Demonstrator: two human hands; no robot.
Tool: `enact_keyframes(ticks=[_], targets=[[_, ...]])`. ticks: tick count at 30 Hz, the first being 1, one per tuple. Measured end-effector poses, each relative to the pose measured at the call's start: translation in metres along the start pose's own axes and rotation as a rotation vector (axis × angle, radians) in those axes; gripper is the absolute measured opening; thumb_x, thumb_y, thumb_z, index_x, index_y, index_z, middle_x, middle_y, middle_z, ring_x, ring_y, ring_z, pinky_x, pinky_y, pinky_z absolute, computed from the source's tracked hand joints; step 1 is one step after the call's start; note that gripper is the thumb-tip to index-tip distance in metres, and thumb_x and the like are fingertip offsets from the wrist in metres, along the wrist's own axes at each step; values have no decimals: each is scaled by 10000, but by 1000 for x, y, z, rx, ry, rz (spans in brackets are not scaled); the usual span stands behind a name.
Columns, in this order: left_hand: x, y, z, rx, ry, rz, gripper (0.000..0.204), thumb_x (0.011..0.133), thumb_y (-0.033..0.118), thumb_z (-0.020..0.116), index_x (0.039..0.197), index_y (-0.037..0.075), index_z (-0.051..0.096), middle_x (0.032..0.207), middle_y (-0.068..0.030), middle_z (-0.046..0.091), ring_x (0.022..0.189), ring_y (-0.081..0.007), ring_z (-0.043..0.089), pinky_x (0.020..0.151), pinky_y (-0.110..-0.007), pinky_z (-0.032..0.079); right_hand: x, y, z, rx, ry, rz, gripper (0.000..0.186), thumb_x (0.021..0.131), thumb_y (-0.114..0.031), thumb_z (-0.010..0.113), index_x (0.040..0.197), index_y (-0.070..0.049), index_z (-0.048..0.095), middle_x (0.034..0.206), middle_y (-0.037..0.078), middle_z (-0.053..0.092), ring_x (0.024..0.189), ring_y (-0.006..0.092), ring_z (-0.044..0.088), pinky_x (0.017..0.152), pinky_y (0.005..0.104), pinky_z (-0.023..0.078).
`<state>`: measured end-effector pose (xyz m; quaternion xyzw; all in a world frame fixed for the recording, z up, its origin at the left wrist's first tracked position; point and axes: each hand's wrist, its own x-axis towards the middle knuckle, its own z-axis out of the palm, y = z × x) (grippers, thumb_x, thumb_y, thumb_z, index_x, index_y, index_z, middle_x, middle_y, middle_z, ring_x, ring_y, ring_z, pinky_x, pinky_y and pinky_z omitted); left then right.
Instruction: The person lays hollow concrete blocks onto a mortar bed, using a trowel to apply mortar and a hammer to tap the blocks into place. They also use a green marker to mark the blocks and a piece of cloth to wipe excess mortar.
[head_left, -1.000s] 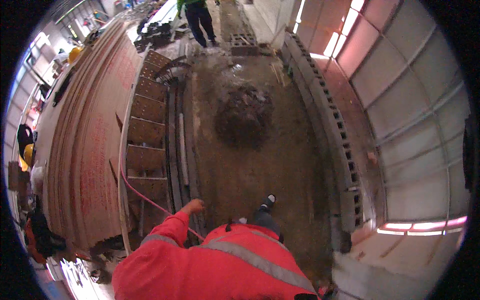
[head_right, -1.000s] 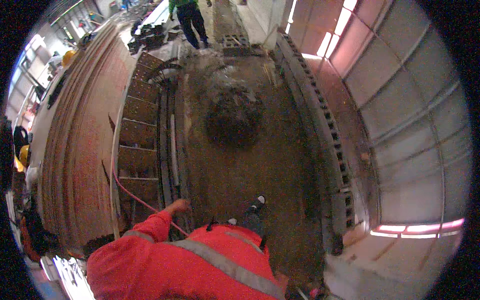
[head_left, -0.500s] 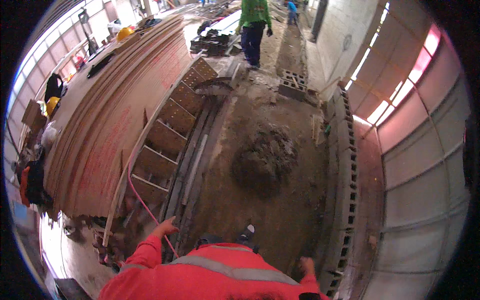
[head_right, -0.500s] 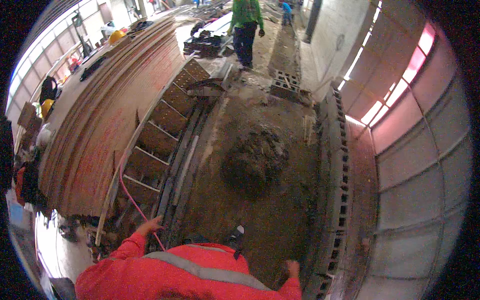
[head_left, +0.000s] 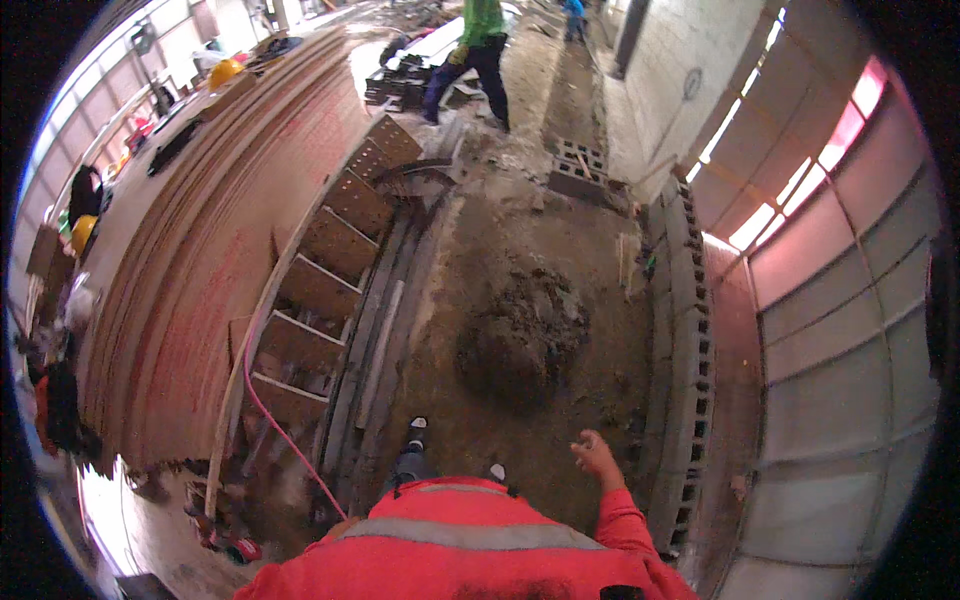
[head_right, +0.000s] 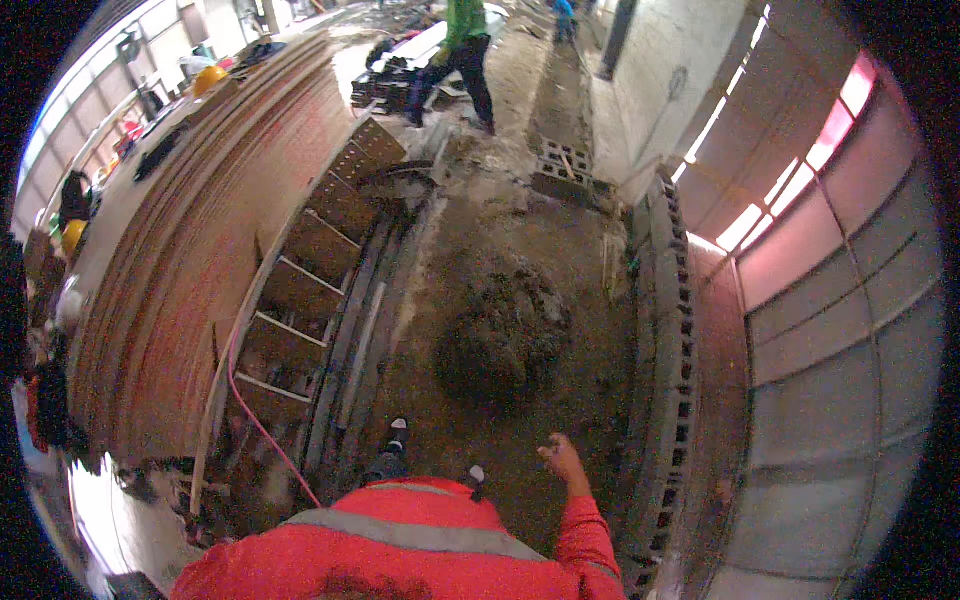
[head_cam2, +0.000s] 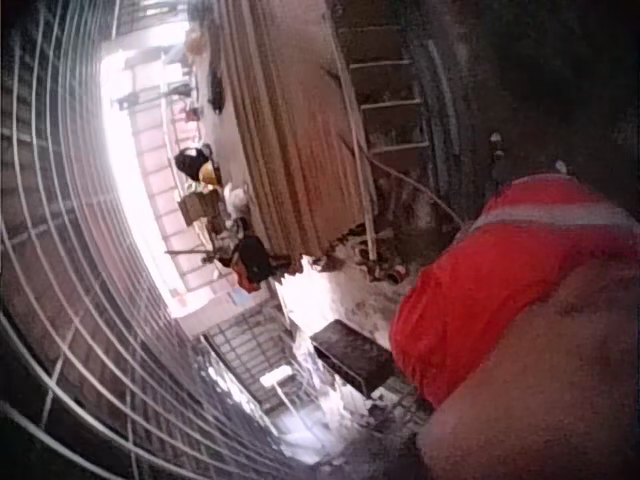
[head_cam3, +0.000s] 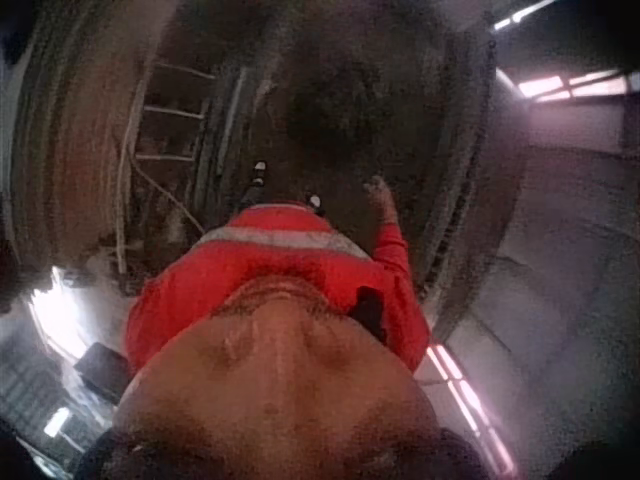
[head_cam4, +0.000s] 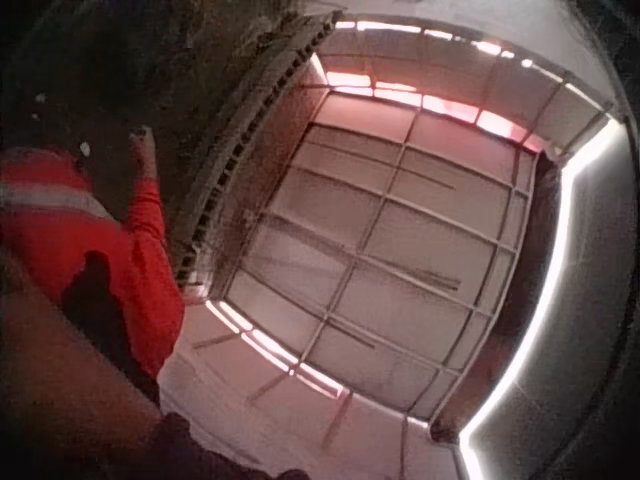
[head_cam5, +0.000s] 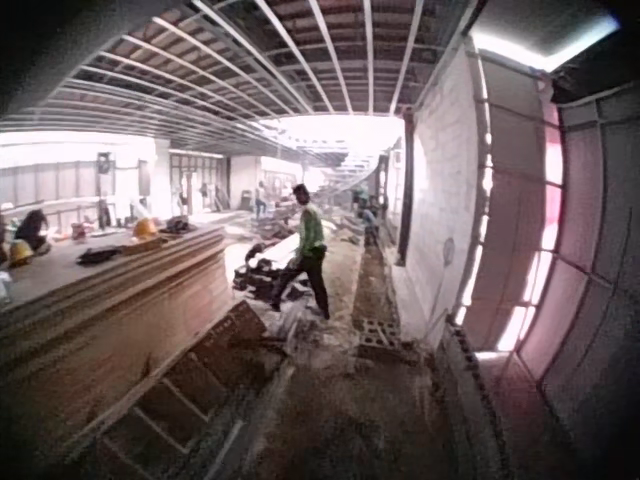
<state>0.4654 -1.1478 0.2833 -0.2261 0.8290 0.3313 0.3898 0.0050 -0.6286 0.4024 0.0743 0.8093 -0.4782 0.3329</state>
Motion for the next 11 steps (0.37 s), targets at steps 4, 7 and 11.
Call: enact_keyframes(ticks=[4, 7, 11], targets=[[32, -23, -101, -11, 76, -16, 529, 753, 292, 677, 1233, 101, 568, 1079, -170, 643, 965, -295, 635, 826, -412, 506, -44, 74, 87, -424, -285, 207, 388, 844, -319, 632, 1120, -47, 608, 1013, 102, 651, 864, 225, 635, 712, 375, 522], [110, 21, -192, 24, 79, 115, 579, 750, 300, 693, 1270, 95, 545, 1083, -172, 644, 953, -290, 642, 812, -414, 513, -76, 199, 120, -1010, -294, -162, 479, 842, -337, 600, 1270, -130, 543, 1242, 136, 570, 1042, 280, 587, 837, 402, 494], [88, 59, -302, 535, -605, 53, 853, 752, 429, 679, 1456, 174, 271, 1297, -201, 518, 1144, -242, 560, 912, -379, 471, -154, 155, 196, -500, -309, 173, 463, 806, -353, 605, 1203, -117, 583, 1146, 109, 611, 977, 263, 592, 807, 407, 485]])
